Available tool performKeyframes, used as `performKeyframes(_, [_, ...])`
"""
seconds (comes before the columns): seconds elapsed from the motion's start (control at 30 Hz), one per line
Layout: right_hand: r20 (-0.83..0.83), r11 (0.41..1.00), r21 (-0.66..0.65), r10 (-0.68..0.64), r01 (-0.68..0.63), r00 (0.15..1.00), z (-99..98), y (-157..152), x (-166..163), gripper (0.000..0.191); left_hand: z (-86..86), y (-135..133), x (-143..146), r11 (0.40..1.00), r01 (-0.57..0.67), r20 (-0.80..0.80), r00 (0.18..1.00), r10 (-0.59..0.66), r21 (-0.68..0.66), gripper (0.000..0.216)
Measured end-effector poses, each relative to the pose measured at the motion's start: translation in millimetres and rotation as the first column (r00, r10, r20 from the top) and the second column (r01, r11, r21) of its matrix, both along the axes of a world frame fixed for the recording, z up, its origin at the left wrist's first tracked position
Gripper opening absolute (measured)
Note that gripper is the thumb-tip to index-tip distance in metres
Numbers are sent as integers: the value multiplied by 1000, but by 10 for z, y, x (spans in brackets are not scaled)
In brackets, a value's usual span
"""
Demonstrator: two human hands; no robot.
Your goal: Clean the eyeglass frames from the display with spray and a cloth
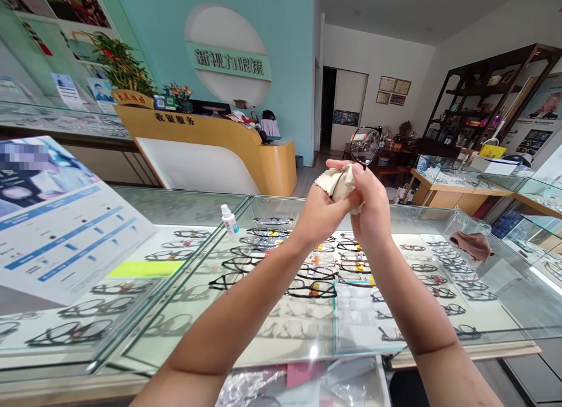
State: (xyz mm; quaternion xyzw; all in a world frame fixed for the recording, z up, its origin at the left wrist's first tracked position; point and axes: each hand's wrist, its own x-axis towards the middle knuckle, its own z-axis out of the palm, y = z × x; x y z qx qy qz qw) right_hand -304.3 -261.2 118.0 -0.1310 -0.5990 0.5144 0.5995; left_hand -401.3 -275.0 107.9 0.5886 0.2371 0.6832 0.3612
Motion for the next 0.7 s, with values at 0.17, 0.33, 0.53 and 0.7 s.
performKeyframes(0.17, [12, 999, 37, -33, 33, 999, -32, 1, -11, 41, 57, -52, 35, 996, -76, -58, 996, 74, -49, 46])
performKeyframes(0.33, [-27, 995, 50, -83, 85, 996, -10, 29, 27, 25, 81, -55, -40, 998, 30, -101, 994, -35, -53, 44])
performKeyframes(0.53, [43, 992, 81, -104, 100, 994, 29, 35, 87, 38, 67, -5, -89, 970, 218, -47, 973, -225, -109, 47])
performKeyframes(0.7, [14, 993, 92, -76, 74, 997, 11, 41, 74, 51, 58, 8, -92, 975, 188, -41, 980, -194, -122, 58])
